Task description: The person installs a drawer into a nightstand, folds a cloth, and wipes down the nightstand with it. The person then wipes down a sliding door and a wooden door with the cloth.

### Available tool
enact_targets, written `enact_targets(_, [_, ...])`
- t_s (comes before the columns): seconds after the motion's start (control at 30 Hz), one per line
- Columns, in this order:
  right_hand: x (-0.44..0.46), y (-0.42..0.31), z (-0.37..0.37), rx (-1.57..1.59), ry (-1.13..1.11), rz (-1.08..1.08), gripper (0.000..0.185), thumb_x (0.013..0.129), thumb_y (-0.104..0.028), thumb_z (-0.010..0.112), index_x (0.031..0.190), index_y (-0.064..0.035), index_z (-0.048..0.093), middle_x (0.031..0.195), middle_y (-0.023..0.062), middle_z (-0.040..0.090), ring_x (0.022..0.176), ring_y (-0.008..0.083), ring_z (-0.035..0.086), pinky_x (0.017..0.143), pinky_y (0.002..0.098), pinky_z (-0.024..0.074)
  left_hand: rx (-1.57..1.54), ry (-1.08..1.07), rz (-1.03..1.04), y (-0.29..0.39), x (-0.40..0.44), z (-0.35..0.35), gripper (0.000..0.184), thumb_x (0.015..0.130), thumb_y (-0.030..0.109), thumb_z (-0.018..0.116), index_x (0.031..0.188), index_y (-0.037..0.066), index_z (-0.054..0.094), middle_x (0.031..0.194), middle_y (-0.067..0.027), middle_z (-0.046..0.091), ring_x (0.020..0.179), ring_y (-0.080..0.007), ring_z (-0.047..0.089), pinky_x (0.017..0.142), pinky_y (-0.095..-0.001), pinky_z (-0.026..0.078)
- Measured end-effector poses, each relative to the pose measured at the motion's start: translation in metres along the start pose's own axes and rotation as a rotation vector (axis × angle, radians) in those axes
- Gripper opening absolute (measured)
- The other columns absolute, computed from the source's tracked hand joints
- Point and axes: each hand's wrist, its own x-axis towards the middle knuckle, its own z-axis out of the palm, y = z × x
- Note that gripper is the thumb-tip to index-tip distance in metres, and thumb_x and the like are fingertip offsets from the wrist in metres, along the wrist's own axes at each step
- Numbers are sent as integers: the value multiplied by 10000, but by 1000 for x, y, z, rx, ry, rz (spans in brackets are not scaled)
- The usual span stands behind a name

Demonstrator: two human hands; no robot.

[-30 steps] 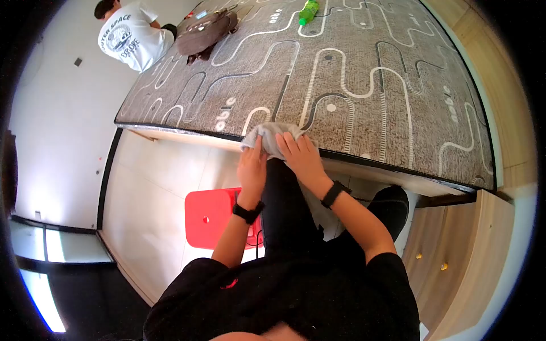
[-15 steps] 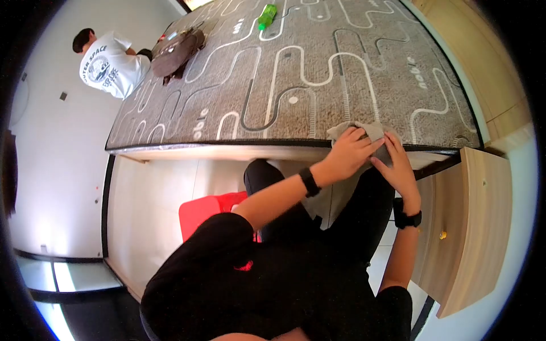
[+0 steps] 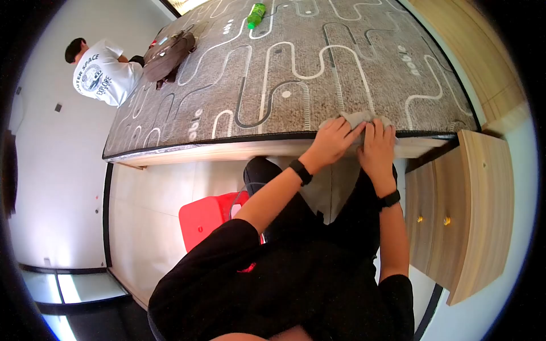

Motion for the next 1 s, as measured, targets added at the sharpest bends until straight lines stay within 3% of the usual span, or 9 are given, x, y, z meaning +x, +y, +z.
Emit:
enact_targets(0.07, [3,-4,2,10,-51,37,555,609,-73,743,1109,-37,505,1175,152,485,1030,399,478,990,489,369,5,-7,6,-5,-3,-7,559,753,85,580,1306,39,517,968,-103,559,925,-298,536,790,-387,453])
enact_targets(0.23, [18,-17,13,131,-21,-105,564,562,-133,790,1066,-80,543,1029,97,555,967,317,511,850,435,407,39,0,-40,-21,-21,-29,556,726,107,603,1273,36,534,868,-92,540,863,-293,535,735,-389,449])
enact_targets(0.43, [37,-66,33,288,-40,-221,510,552,-183,802,996,-90,569,962,71,583,910,284,540,838,405,421,124,11,-120,-41,-63,-71,560,681,90,633,1235,42,570,826,-68,538,827,-269,540,711,-392,445])
enact_targets(0.5, [39,-95,52,302,14,-301,517,569,-230,794,1016,-92,574,933,63,579,897,270,547,830,403,424,237,-11,-141,-55,-88,-92,530,701,91,606,1229,62,576,805,-57,536,819,-256,542,701,-382,440])
enact_targets(0.6, [52,-160,84,282,123,-412,291,722,-238,675,968,-106,595,854,39,571,849,232,541,814,396,423,424,-137,-178,-84,-137,-134,487,747,122,582,1234,98,576,780,-46,527,809,-234,548,666,-382,431])
enact_targets(0.67, [63,-205,109,251,167,-428,218,764,-228,630,945,-111,600,832,32,568,835,222,536,805,392,425,486,-191,-305,-96,-162,-164,639,656,47,666,1283,72,543,813,-79,565,812,-276,560,713,-394,458])
enact_targets(0.73, [73,-233,116,177,185,-471,140,787,-203,577,895,-117,597,810,26,567,823,211,530,778,379,434,477,-180,-363,-95,-171,-182,648,654,46,684,1285,79,542,816,-82,569,815,-282,559,715,-393,457])
enact_targets(0.97, [61,-207,109,331,238,-397,254,687,-214,665,915,-126,594,810,25,562,818,215,530,750,369,452,419,-119,-540,-83,-160,-166,634,661,55,733,1270,102,562,840,-103,594,831,-305,562,728,-406,444])
enact_targets(1.0, [60,-197,100,393,132,-370,351,651,-228,705,963,-117,586,842,30,561,854,214,543,770,362,458,365,-124,-558,-81,-157,-165,624,664,55,731,1264,104,566,849,-109,599,831,-309,563,738,-410,441])
